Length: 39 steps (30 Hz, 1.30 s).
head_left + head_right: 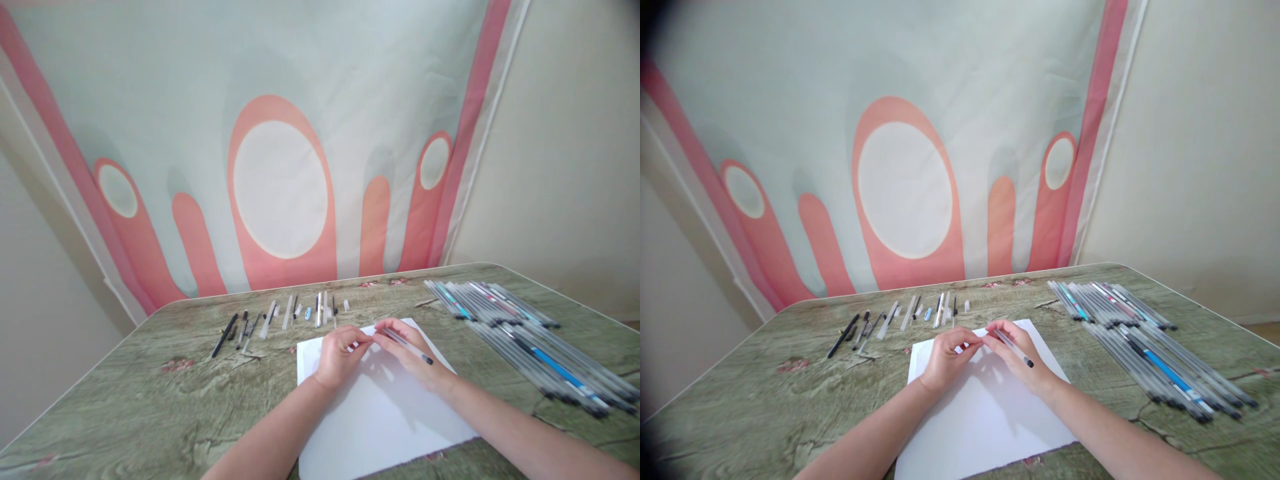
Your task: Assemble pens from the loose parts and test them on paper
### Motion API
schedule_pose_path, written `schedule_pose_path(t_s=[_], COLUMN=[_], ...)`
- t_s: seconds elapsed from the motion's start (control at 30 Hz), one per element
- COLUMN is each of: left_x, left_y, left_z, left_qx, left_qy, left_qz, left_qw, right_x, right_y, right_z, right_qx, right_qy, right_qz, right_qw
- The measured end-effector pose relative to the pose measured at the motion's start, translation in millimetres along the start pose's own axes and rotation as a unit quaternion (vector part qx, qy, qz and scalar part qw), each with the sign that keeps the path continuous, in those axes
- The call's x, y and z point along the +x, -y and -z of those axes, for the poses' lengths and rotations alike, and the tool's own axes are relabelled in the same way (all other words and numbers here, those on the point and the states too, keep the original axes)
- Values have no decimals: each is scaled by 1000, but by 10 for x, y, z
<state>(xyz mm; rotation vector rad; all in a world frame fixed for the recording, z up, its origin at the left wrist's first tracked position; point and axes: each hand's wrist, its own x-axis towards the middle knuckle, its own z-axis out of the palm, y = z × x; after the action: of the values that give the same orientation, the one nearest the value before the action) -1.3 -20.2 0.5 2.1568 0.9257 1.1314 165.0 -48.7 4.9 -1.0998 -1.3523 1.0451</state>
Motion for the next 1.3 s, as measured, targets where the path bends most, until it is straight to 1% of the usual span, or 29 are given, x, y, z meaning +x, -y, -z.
schedule_pose_path(t_s=[0.13,0.23,0.37,0.47,0.57,0.7,0.77,0.83,0.87,0.93,1.0,1.07,1.1,1.13,1.2,1.3], left_x=[-2,2,12,22,40,71,82,86,86,86,90,100,107,114,124,128], left_y=[-33,-76,-88,-28,45,83,73,51,38,15,1,-2,0,2,5,6], left_z=[6,10,-3,-25,-40,-39,-37,-40,-43,-48,-49,-41,-34,-25,-9,5], left_qx=[3,0,-27,-55,-93,-155,-199,-274,-324,-435,-532,-596,-616,-631,-651,-666], left_qy=[-7,-2,-7,-14,-22,-32,-38,-49,-58,-76,-89,-95,-96,-95,-91,-89], left_qz=[-2,14,66,107,134,168,188,214,229,267,308,345,360,371,382,384], left_qw=[1000,1000,997,993,986,973,961,936,916,857,784,719,694,675,650,633], right_x=[11,16,4,-1,10,42,57,65,64,46,5,-51,-80,-107,-150,-175], right_y=[-54,-75,-62,-53,-83,-155,-174,-170,-160,-128,-86,-41,-20,-1,28,44], right_z=[6,13,4,-13,-19,3,15,20,19,12,0,-15,-23,-31,-42,-44], right_qx=[14,19,23,36,78,133,149,159,161,148,101,29,-4,-30,-59,-84], right_qy=[-15,-16,-9,-5,2,-16,-28,-37,-42,-53,-58,-47,-35,-18,16,45], right_qz=[-20,-28,-21,-14,-17,-33,-39,-38,-33,-11,22,60,80,99,133,159], right_qw=[1000,999,999,999,997,990,988,986,986,987,993,997,996,994,989,983])
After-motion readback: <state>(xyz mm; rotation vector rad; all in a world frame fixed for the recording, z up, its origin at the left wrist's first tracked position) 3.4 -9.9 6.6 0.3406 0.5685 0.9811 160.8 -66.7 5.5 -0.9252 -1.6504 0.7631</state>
